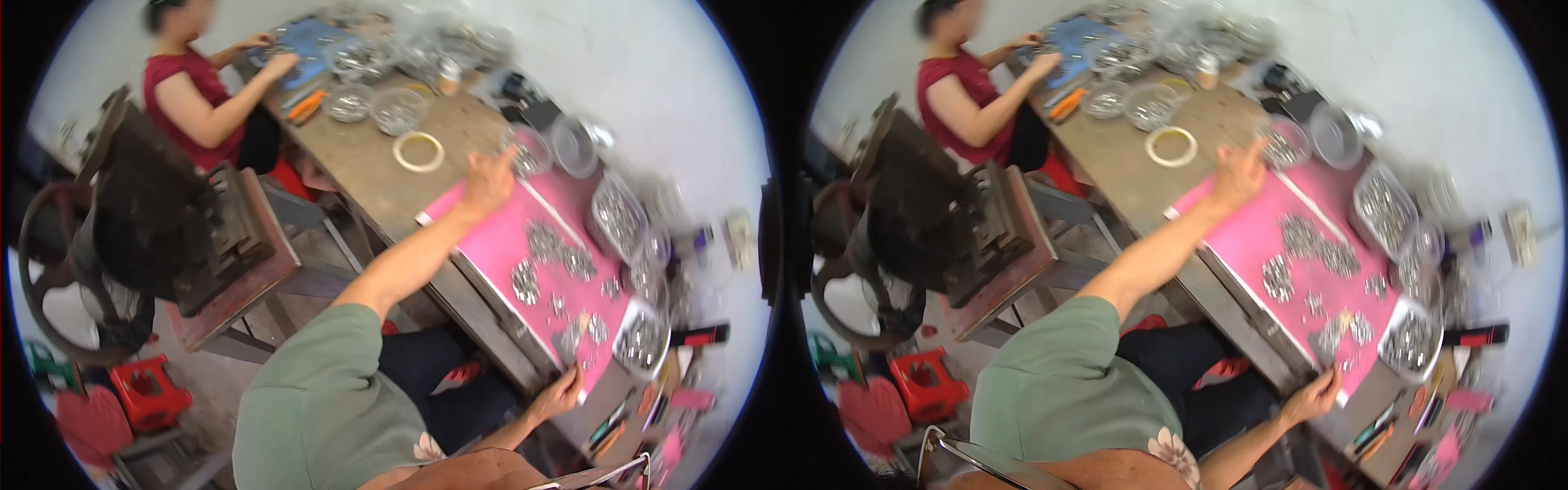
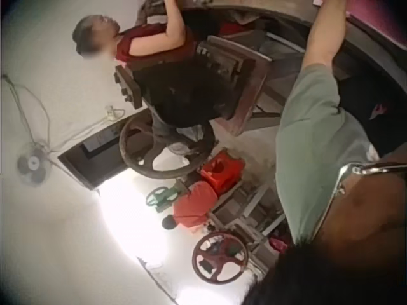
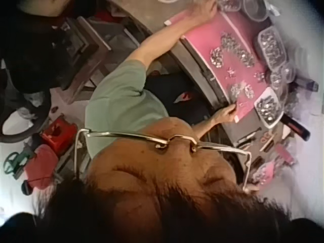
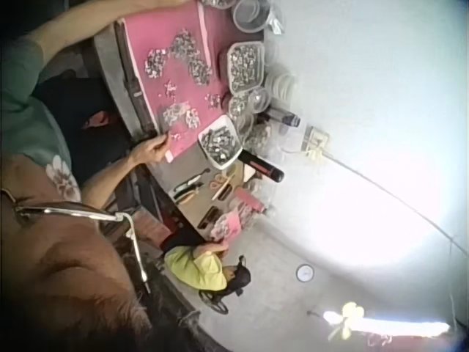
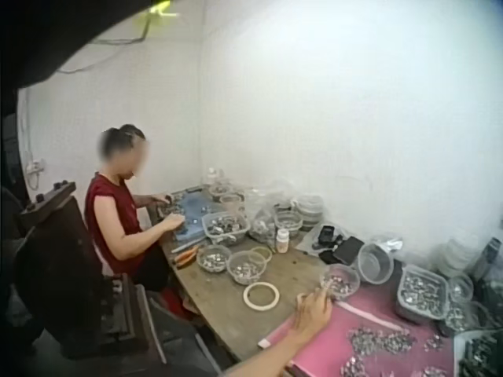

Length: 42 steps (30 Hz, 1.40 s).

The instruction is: Assembling and inspecting small metal components on a workspace using tools like a brush and ruler.

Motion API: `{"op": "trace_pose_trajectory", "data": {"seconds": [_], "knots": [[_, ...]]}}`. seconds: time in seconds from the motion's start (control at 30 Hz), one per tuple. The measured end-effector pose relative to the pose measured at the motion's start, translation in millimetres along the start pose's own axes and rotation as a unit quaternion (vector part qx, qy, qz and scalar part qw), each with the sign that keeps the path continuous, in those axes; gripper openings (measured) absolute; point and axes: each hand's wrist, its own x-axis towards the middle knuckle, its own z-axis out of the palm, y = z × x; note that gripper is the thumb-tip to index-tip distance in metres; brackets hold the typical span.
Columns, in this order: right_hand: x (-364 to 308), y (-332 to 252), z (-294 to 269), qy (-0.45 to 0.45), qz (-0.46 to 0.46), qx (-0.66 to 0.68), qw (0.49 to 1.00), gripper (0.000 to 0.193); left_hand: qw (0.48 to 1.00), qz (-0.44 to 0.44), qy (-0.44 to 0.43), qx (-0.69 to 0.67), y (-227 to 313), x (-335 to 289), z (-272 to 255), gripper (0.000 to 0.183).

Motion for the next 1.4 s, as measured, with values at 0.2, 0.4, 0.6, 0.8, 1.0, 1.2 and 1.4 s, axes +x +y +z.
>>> {"op": "trace_pose_trajectory", "data": {"seconds": [0.2,0.4,0.6,0.8,1.0,1.2,1.4], "knots": [[4,-7,15,-0.015,0.034,0.042,0.998,0.018,0.985,-0.086,-0.148,0.019,-17,4,-24,0.054],[11,-21,12,-0.013,-0.064,-0.002,0.998,0.015,0.988,0.067,-0.104,-0.096,61,9,-42,0.031],[43,-55,30,-0.176,-0.196,-0.070,0.962,0.007,0.910,0.124,-0.355,-0.174,140,-45,-67,0.007],[47,-49,63,-0.220,-0.205,-0.175,0.938,0.013,0.931,0.143,-0.313,-0.124,143,-68,-44,0.009],[45,-45,71,-0.218,-0.239,-0.208,0.923,0.011,0.918,0.168,-0.343,-0.109,145,-66,-34,0.009],[47,-50,35,-0.237,-0.206,-0.068,0.947,0.010,0.915,0.182,-0.337,-0.125,145,-69,-32,0.008],[25,-53,17,-0.222,-0.231,-0.071,0.945,0.013,0.911,0.204,-0.332,-0.137,146,-68,-30,0.007]]}}
